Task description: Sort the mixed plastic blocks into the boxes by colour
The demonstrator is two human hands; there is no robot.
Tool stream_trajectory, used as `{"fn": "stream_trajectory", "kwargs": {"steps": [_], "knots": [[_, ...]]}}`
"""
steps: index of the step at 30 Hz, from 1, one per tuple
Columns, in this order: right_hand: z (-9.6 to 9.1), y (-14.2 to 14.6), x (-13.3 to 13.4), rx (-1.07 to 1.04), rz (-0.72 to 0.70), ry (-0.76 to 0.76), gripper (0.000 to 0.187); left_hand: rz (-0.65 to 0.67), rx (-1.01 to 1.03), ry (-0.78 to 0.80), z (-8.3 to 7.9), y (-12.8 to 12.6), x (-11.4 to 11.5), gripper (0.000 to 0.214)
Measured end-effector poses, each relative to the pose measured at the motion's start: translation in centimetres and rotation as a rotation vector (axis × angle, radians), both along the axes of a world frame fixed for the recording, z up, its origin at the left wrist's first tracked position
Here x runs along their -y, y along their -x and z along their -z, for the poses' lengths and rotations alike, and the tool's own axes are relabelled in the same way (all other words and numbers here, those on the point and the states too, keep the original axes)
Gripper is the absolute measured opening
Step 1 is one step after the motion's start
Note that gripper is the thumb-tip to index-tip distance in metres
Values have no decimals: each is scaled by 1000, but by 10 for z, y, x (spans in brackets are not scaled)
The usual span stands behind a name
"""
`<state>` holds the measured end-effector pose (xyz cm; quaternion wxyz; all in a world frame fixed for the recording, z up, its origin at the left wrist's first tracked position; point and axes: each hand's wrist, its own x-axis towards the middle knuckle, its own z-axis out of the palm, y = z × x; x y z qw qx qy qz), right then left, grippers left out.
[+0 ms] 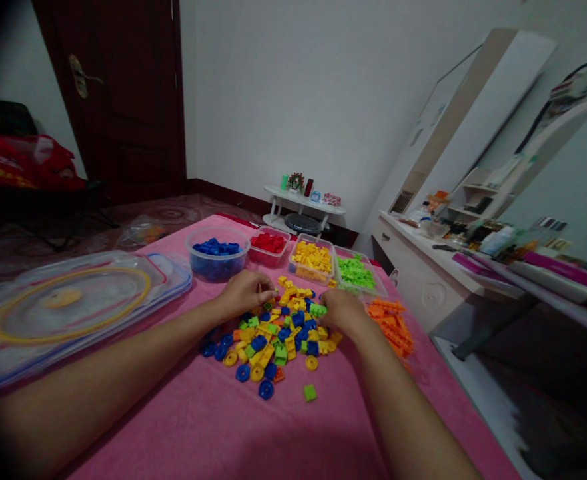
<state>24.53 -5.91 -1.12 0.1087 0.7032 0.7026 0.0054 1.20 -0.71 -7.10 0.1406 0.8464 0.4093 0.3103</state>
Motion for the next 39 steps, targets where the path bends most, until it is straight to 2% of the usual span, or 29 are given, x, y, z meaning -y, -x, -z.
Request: {"fn": "stream_trajectory", "kwargs": {"steps": [3,6,9,12,14,16,20,22,24,31,36,39], "knots": [[15,0,-1,-95,-18,-14,19,52,-165,-8,-7,1,6,23],[22,-3,1,-171,2,-53,15,96,-249,15,-11,-2,10,27],[22,-7,5,-197,44,-118,11,79,-268,-20,-11,-5,13,29],[19,-7,8,-278,77,-258,17,67,-203,-2,-10,-7,13,31],[17,-1,10,-471,47,-372,17,94,-89,112,-10,-8,9,34],[17,12,12,-795,14,-408,18,118,108,267,-13,-9,4,32],[19,45,19,-1494,68,-173,28,182,602,524,-21,-10,-1,29],[21,57,23,-1717,105,-82,30,218,732,584,-24,-11,0,35],[23,65,26,-1849,123,-37,29,222,777,590,-26,-12,3,40],[33,70,25,-2038,145,35,27,201,726,512,-19,-18,9,33],[43,75,26,-2016,214,-41,27,228,536,286,-15,-22,12,22],[47,70,24,-1994,248,-104,24,245,510,263,-14,-24,14,22]]}}
